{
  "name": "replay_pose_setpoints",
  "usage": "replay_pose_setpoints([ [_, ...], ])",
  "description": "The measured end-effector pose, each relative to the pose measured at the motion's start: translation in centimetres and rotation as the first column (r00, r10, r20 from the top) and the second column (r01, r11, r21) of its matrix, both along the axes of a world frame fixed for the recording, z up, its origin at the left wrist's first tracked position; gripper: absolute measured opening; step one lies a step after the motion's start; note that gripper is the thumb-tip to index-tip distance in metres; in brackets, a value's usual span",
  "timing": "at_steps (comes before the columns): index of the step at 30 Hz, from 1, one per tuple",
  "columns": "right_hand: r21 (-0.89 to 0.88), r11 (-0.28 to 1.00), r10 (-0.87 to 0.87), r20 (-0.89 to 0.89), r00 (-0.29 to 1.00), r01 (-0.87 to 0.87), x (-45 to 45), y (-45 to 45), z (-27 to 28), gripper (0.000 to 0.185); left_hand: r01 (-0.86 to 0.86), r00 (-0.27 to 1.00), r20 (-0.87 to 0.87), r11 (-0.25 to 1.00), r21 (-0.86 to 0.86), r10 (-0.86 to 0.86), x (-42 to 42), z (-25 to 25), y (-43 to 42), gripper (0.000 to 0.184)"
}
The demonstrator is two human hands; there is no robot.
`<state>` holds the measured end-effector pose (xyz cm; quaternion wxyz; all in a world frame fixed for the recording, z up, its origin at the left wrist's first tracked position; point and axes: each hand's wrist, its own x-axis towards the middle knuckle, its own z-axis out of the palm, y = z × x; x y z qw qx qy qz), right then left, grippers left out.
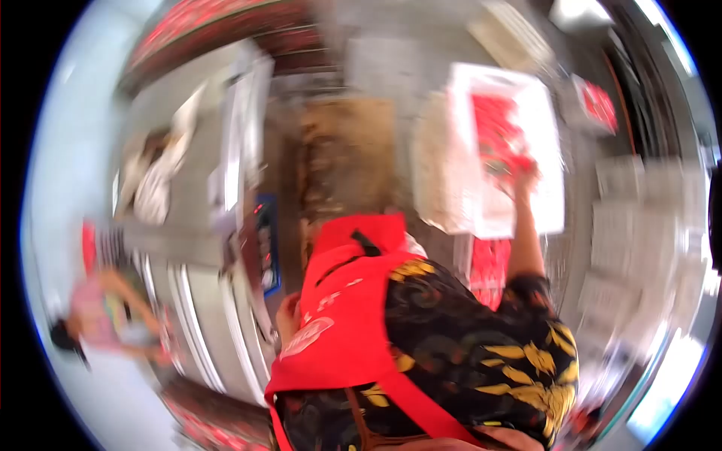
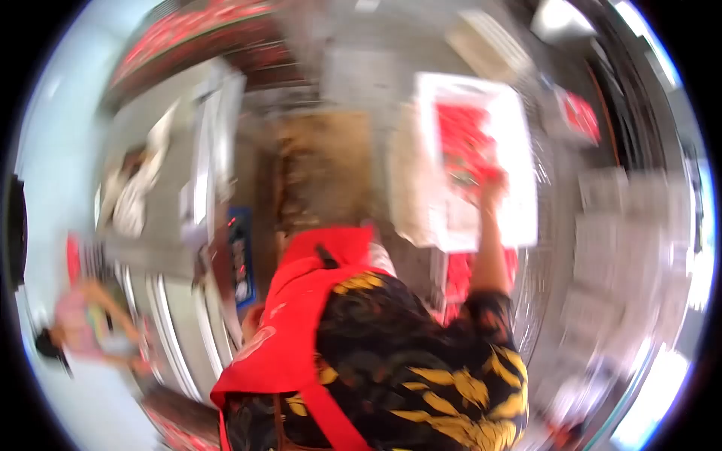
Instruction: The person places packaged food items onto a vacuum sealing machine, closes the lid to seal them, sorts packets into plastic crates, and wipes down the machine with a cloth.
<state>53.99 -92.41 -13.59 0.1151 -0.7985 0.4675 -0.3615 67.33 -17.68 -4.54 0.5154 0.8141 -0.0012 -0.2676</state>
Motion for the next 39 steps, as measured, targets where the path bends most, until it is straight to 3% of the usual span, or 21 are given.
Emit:
replay_pose_setpoints([
  [1, 0.159, 0.970, 0.124, 0.329, 0.936, -0.185, 0.7, 0.3, 0.3, 0.016, -0.045, 0.997, 0.066, 0.994, 0.097, 0.039, -1.1, 0.3, 2.0, 0.025],
  [2, 0.137, 0.963, 0.174, 0.338, 0.925, -0.232, 1.2, -0.1, 0.0, 0.021, -0.067, 0.993, 0.111, 0.984, 0.167, 0.049, -1.9, 2.1, 2.6, 0.026],
  [5, -0.039, 0.946, 0.324, 0.122, 0.938, -0.322, 8.0, 8.5, 12.9, 0.024, -0.138, 0.960, 0.275, 0.952, 0.272, 0.060, -3.4, 3.0, 6.1, 0.027],
  [7, -0.003, 0.886, 0.458, 0.156, 0.875, -0.463, 13.0, 18.9, 21.6, 0.020, -0.207, 0.957, 0.255, 0.943, 0.262, 0.139, -4.6, 4.1, 8.7, 0.027],
  [11, -0.014, 0.646, 0.750, 0.197, 0.631, -0.764, 20.7, 32.1, 25.7, 0.018, -0.407, 0.892, 0.293, 0.895, 0.183, 0.346, -8.0, 3.7, 13.3, 0.026],
  [12, -0.033, 0.582, 0.811, 0.105, 0.576, -0.813, 22.4, 36.0, 26.8, 0.021, -0.437, 0.887, 0.248, 0.882, 0.178, 0.390, -8.6, 4.6, 14.2, 0.027],
  [13, 0.134, 0.540, 0.825, 0.108, 0.554, -0.831, 23.3, 42.5, 29.5, 0.024, -0.465, 0.879, 0.202, 0.868, 0.173, 0.431, -9.4, 5.0, 15.0, 0.028],
  [14, 0.072, 0.322, 0.924, 0.193, 0.330, -0.944, 25.2, 46.0, 28.6, 0.026, -0.503, 0.855, 0.247, 0.844, 0.184, 0.456, -10.5, 3.9, 16.4, 0.028],
  [17, 0.228, -0.175, 0.932, 0.352, -0.086, -0.958, 28.4, 59.2, 29.0, 0.026, -0.668, 0.728, 0.257, 0.742, 0.058, 0.635, -12.8, 3.9, 18.2, 0.028],
  [19, 0.188, -0.419, 0.888, 0.286, -0.359, -0.888, 29.9, 67.7, 28.5, 0.026, -0.741, 0.648, 0.306, 0.670, 0.041, 0.698, -14.2, 3.5, 19.0, 0.026],
  [20, 0.283, -0.543, 0.832, 0.312, -0.459, -0.791, 30.0, 72.0, 28.9, 0.027, -0.780, 0.593, 0.353, 0.624, 0.032, 0.723, -14.6, 3.2, 19.3, 0.025],
  [22, 0.323, -0.667, 0.740, 0.188, -0.646, -0.671, 30.4, 79.5, 27.2, 0.028, -0.843, 0.496, 0.387, 0.538, 0.000, 0.777, -15.7, 2.6, 19.3, 0.024],
  [23, 0.495, -0.710, 0.673, 0.270, -0.688, -0.500, 30.6, 83.0, 25.8, 0.027, -0.877, 0.426, 0.427, 0.480, -0.022, 0.798, -16.3, 2.5, 19.8, 0.023],
  [24, 0.431, -0.775, 0.545, 0.085, -0.834, -0.463, 30.8, 86.2, 24.7, 0.027, -0.903, 0.392, 0.438, 0.430, 0.012, 0.809, -17.0, 2.8, 19.9, 0.024],
  [25, 0.199, -0.921, 0.339, -0.020, -0.940, -0.336, 31.8, 89.7, 21.0, 0.033, -0.926, 0.354, 0.458, 0.374, 0.049, 0.815, -17.7, 3.2, 19.8, 0.024],
  [26, 0.237, -0.938, 0.253, -0.032, -0.967, -0.253, 32.0, 93.0, 18.1, 0.031, -0.948, 0.309, 0.447, 0.309, 0.075, 0.840, -18.4, 3.5, 19.7, 0.024],
  [27, 0.298, -0.935, 0.126, -0.231, -0.965, -0.194, 31.8, 96.2, 17.0, 0.023, -0.965, 0.262, 0.436, 0.245, 0.098, 0.861, -18.9, 3.7, 19.4, 0.025],
  [28, 0.197, -0.973, 0.075, -0.242, -0.967, -0.125, 30.8, 99.1, 15.9, 0.016, -0.976, 0.216, 0.432, 0.189, 0.106, 0.875, -19.6, 3.5, 19.1, 0.024],
  [29, 0.275, -0.960, -0.018, -0.246, -0.969, -0.052, 29.9, 101.8, 15.6, 0.012, -0.983, 0.178, 0.421, 0.143, 0.113, 0.890, -20.2, 3.3, 19.0, 0.024],
  [35, 0.437, -0.896, -0.227, -0.304, -0.925, 0.076, 24.2, 110.4, 13.2, 0.036, -0.980, 0.004, 0.314, -0.058, 0.189, 0.949, -21.8, 6.3, 19.3, 0.021],
  [39, 0.311, -0.946, -0.238, -0.488, -0.840, 0.088, 22.1, 112.4, 10.8, 0.054, -0.981, 0.042, 0.393, -0.037, 0.193, 0.919, -21.4, 5.2, 23.0, 0.021],
])
